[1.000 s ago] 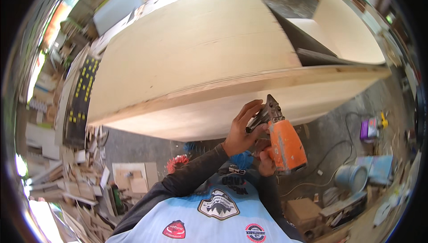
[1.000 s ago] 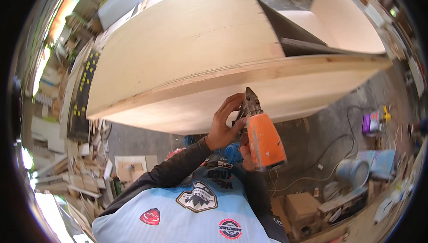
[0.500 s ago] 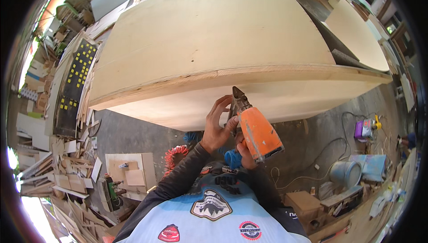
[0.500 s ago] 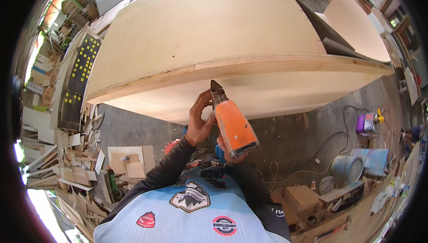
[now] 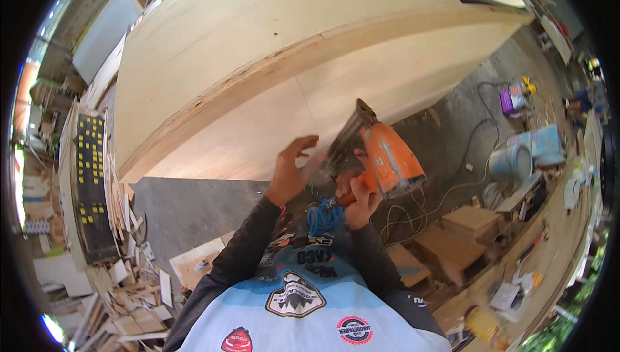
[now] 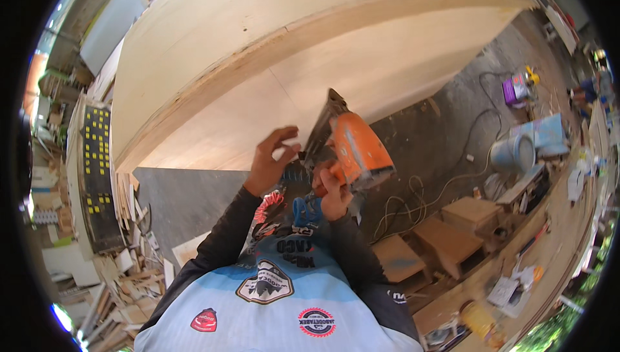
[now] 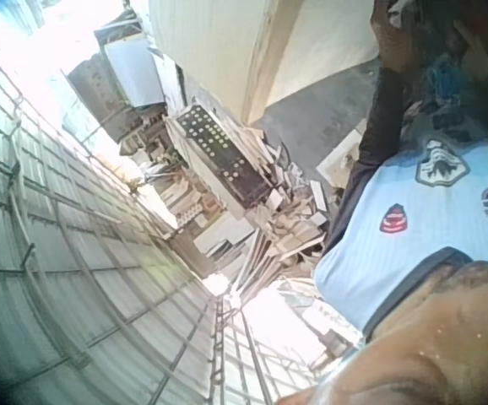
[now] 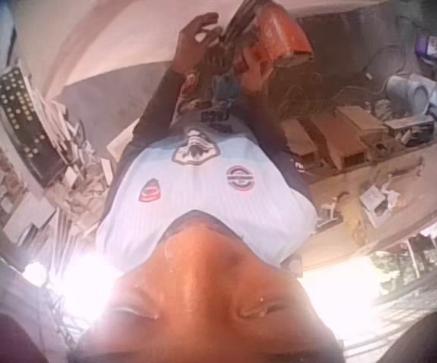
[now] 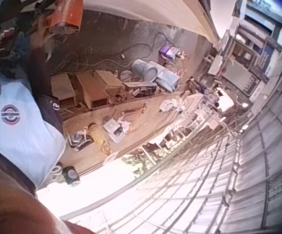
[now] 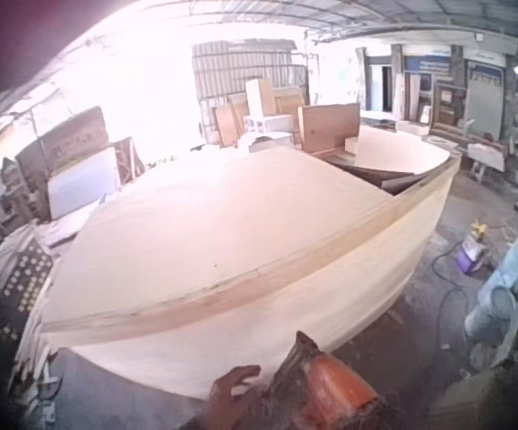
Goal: The person uses a pneumatic nailer to attach a wooden panel to the side of a cabinet structure. They then move around the workshop, pick up a thin wooden strip from a large stack of wood, and carry it back toward the cabinet.
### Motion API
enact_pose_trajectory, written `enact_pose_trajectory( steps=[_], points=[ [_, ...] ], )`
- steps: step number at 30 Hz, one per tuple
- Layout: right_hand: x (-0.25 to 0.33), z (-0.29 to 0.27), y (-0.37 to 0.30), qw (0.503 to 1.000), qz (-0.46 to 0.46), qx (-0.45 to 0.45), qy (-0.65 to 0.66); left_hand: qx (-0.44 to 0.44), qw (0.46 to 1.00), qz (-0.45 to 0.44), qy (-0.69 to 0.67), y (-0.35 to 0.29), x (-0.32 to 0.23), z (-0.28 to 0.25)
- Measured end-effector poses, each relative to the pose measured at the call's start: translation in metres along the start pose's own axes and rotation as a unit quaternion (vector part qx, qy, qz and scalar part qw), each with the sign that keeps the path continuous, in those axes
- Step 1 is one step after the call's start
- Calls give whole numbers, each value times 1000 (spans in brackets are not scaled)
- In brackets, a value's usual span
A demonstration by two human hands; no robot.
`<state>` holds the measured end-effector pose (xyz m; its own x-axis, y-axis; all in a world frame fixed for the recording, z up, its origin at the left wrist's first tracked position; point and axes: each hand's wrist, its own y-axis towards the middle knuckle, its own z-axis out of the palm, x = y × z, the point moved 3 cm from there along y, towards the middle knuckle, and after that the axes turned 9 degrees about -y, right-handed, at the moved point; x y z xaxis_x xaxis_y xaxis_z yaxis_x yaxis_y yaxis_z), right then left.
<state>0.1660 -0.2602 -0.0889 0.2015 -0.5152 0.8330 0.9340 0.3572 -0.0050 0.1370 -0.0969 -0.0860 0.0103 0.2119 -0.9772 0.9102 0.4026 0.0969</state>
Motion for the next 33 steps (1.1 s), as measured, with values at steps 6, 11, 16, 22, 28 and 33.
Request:
enact_pose_trajectory(
  steps=[6,11,16,22,28,33],
  points=[
    [-31,27,0,997,24,77,15,12,990,126,60,40,-60,-22],
    [-31,68,5,995,9,78,54,26,991,128,23,51,-47,-35],
    [-40,78,14,992,-8,101,75,22,996,84,5,56,-44,-42],
    [-27,81,23,992,-27,93,82,-1,996,90,21,58,-63,-31],
    [-24,82,24,993,-48,92,59,-8,995,103,10,57,-67,-30],
    [-28,81,26,994,-44,83,58,-19,993,112,31,58,-67,-29]
  ],
)
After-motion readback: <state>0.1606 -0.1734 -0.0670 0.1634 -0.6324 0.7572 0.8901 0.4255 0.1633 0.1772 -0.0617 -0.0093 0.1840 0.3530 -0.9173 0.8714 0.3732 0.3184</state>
